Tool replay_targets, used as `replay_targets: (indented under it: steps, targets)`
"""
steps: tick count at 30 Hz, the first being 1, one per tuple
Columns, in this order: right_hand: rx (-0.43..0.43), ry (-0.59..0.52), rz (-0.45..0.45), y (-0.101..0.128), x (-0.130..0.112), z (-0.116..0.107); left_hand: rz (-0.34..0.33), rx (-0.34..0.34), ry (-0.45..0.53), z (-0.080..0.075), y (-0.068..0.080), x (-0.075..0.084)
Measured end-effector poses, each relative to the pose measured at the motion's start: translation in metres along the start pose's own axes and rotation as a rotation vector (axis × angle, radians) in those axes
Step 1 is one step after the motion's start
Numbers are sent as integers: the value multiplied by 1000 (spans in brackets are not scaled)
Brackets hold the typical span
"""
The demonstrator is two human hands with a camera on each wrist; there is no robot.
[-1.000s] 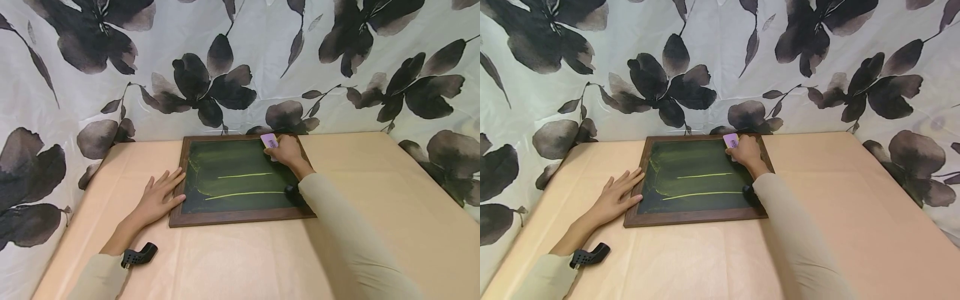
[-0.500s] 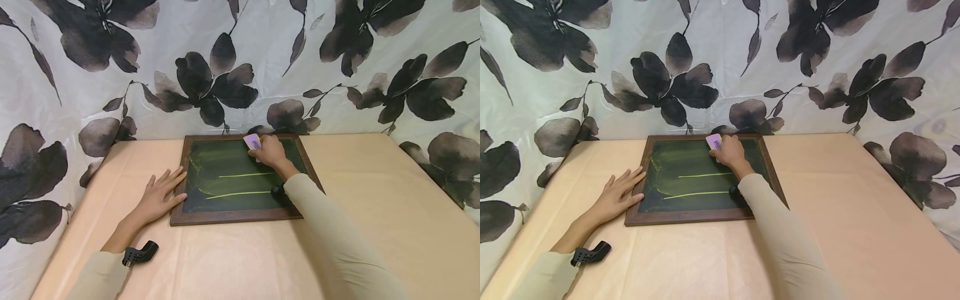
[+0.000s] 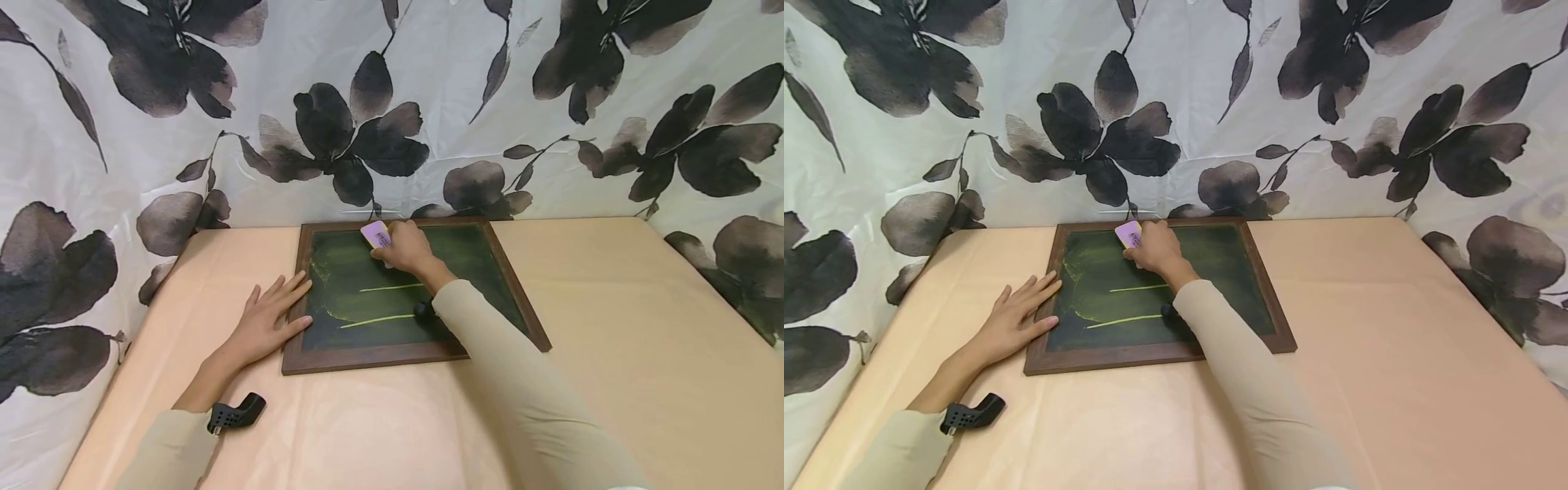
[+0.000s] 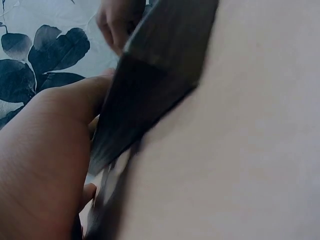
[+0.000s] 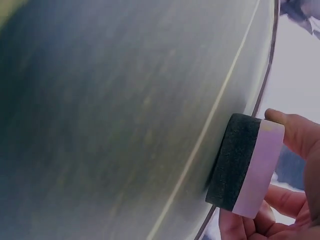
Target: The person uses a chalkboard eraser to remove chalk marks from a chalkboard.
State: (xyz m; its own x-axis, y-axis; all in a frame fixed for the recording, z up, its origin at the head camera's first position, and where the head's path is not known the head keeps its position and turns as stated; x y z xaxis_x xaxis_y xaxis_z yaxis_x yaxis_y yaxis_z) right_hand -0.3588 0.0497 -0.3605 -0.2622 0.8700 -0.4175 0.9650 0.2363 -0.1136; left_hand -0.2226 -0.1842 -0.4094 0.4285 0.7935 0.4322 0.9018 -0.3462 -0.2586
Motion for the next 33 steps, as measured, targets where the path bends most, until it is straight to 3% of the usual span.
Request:
replay_targets:
  steps: [6, 14, 21, 28, 33]
  targets:
    - [-29, 4, -20, 0, -21, 7, -25, -25, 33, 1, -2, -1]
    - [-53, -7, -26, 1, -22, 8, -16, -22, 85, -4, -1, 0]
    - [-59, -8, -33, 3, -17, 7, -56, -32, 117, -1, -2, -1]
    - [-29, -42, 17, 3, -5, 2, 8, -31, 56, 1, -17, 5]
    - [-20, -79, -12, 5, -25, 11, 54, 34, 42, 2, -25, 11]
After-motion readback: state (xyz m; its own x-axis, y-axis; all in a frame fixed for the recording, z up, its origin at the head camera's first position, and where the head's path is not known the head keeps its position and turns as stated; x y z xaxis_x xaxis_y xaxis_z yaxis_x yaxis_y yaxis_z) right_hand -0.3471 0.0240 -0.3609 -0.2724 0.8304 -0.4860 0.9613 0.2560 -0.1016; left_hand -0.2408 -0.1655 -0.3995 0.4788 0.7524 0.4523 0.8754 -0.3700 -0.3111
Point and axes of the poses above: each hand's wrist, its own y-axis away from the middle knuckle, its own z-axis out of the palm, x = y × z, the point moved 6 cm from there along -y, towards the middle knuckle, and after that the axes turned 4 degrees about x, right-handed, at the moved point
